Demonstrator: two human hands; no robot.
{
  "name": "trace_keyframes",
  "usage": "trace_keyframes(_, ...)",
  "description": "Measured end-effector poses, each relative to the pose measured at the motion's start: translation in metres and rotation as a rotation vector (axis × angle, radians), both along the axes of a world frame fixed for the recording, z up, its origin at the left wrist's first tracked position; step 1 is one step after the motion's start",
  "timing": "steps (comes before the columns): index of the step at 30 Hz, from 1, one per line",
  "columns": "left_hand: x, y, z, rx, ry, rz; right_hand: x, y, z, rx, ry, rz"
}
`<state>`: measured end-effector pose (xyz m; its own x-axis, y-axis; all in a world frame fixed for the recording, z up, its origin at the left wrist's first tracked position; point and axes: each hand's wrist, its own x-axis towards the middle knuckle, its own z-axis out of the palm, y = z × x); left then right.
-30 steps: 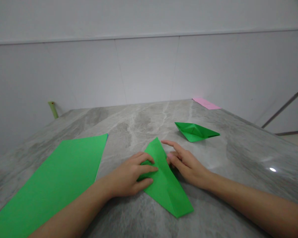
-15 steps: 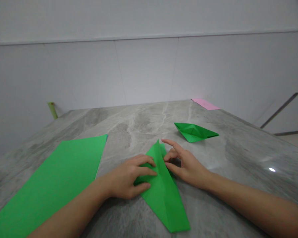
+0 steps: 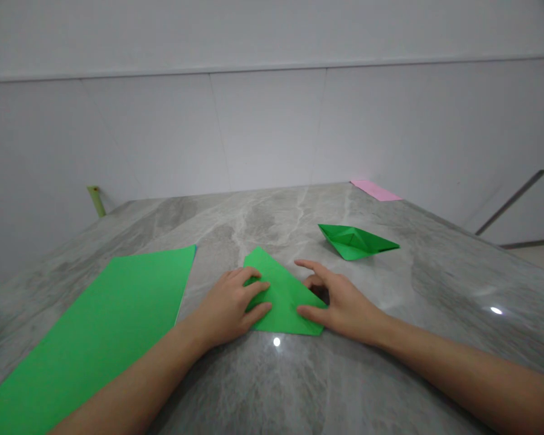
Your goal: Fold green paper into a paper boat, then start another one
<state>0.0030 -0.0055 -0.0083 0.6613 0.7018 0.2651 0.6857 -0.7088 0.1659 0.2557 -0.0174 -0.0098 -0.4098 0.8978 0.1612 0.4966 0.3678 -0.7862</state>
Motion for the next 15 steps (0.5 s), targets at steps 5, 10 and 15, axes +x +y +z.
trace_keyframes(5, 0.002, -0.002, 0.005, 0.117, -0.088, 0.034, 0.006, 0.003, -0.004, 0.189, -0.151, -0.030)
trace_keyframes(10, 0.004, -0.007, 0.007, 0.141, -0.011, 0.009, 0.013, 0.003, -0.003, 0.369, -0.251, 0.060)
trace_keyframes(15, 0.006, -0.009, 0.005, 0.067, 0.032, -0.010, 0.007, -0.002, 0.003, 0.418, -0.330, 0.111)
